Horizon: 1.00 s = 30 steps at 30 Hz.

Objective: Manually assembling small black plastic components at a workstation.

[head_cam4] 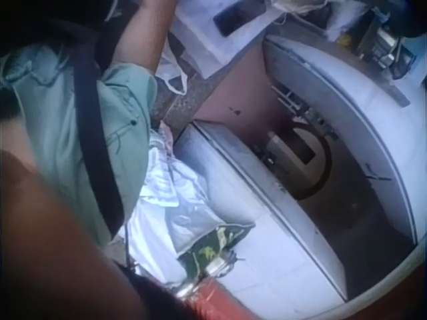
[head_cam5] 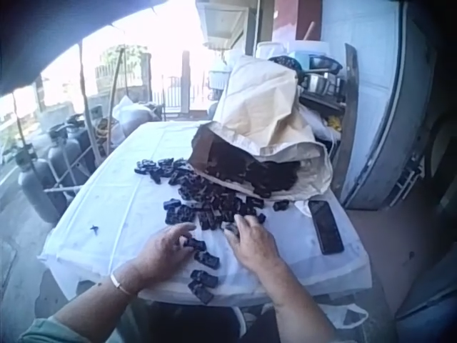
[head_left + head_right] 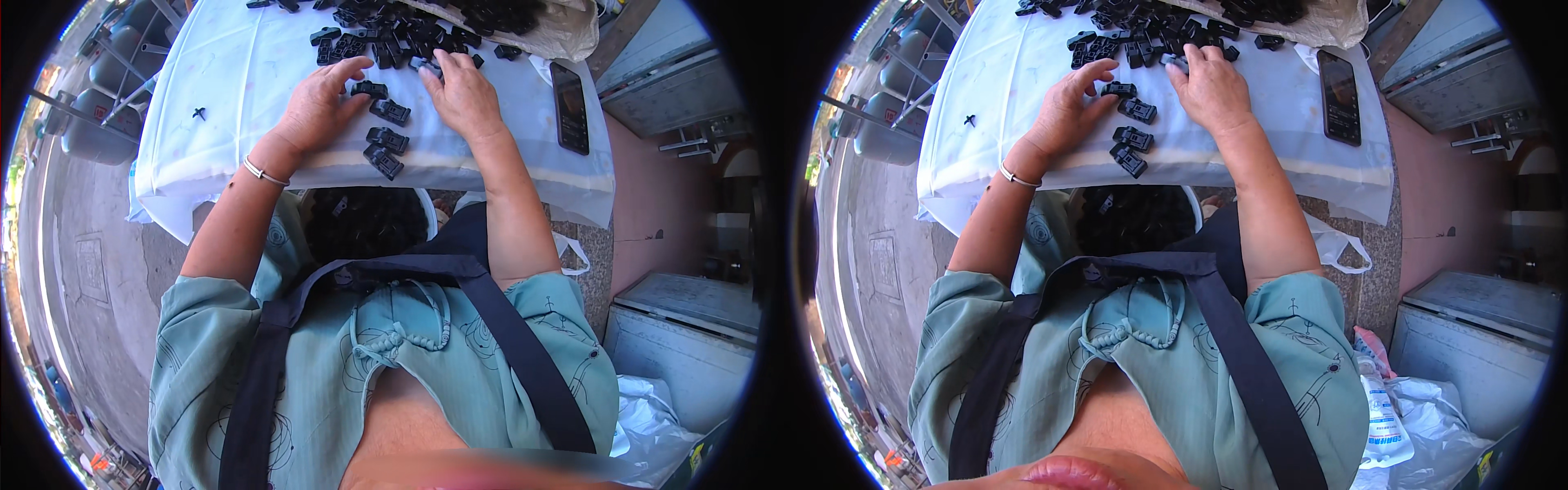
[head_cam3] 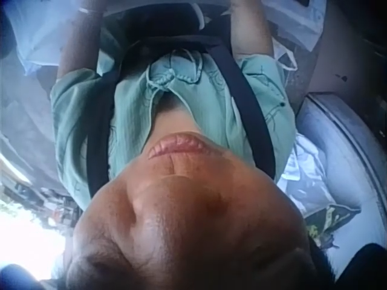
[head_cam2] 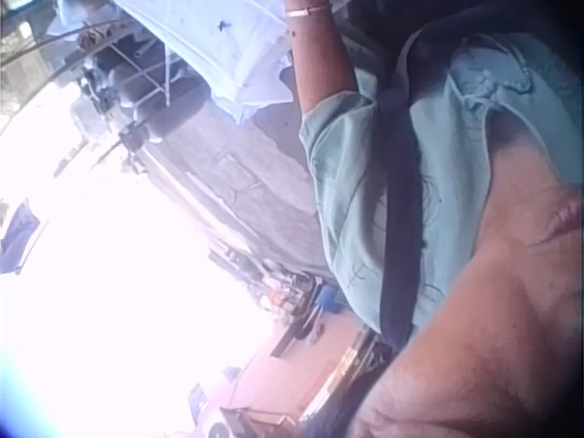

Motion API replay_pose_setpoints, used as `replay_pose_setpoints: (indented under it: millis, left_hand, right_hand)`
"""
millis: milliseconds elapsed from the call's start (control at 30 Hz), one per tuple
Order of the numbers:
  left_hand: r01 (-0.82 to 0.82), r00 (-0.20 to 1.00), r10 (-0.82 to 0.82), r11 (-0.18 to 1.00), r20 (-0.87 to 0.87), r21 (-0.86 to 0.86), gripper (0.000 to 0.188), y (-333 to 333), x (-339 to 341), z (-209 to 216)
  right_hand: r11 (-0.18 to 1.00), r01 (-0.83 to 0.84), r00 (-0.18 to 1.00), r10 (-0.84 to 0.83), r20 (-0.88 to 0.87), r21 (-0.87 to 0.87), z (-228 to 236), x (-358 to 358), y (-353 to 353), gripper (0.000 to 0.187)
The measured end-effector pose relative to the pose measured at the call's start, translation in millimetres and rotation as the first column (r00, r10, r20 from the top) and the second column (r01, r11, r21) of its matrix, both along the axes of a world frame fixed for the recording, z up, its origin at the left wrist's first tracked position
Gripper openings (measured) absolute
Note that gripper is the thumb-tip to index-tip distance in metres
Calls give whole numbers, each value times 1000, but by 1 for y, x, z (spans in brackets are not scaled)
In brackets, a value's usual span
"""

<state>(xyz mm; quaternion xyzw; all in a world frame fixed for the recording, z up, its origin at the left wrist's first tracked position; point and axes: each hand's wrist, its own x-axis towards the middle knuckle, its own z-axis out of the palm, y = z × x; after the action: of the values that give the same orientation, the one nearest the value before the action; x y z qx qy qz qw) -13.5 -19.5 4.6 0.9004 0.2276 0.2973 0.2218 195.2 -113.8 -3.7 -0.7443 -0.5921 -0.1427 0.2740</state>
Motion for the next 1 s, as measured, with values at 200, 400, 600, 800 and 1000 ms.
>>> replay_pose_setpoints:
  millis: [200, 400, 600, 800, 1000]
  left_hand:
    - [12, 1000, -16, 983, -20, -182, 59, 5, 2, -1]
    - [25, 1000, -28, 972, -10, -232, 61, 9, 2, -5]
    - [6, 999, -17, 969, -41, -249, 64, 8, 2, -3]
    - [49, 998, -44, 989, 33, -137, 52, 4, 2, -3]
    - [45, 998, -41, 996, 54, -76, 33, 23, 17, 17]
  right_hand:
    - [877, -452, 829, 480, -287, 160, 10, -15, -6, 31]
    - [848, -505, 810, 530, -252, 161, 7, -36, 0, 21]
    - [844, -487, 813, 532, -237, 224, 6, -36, -1, 23]
    - [863, -503, 852, 504, -146, 41, 13, -34, -11, 23]
    - [915, -402, 914, 401, -65, -15, 10, -44, -11, 26]
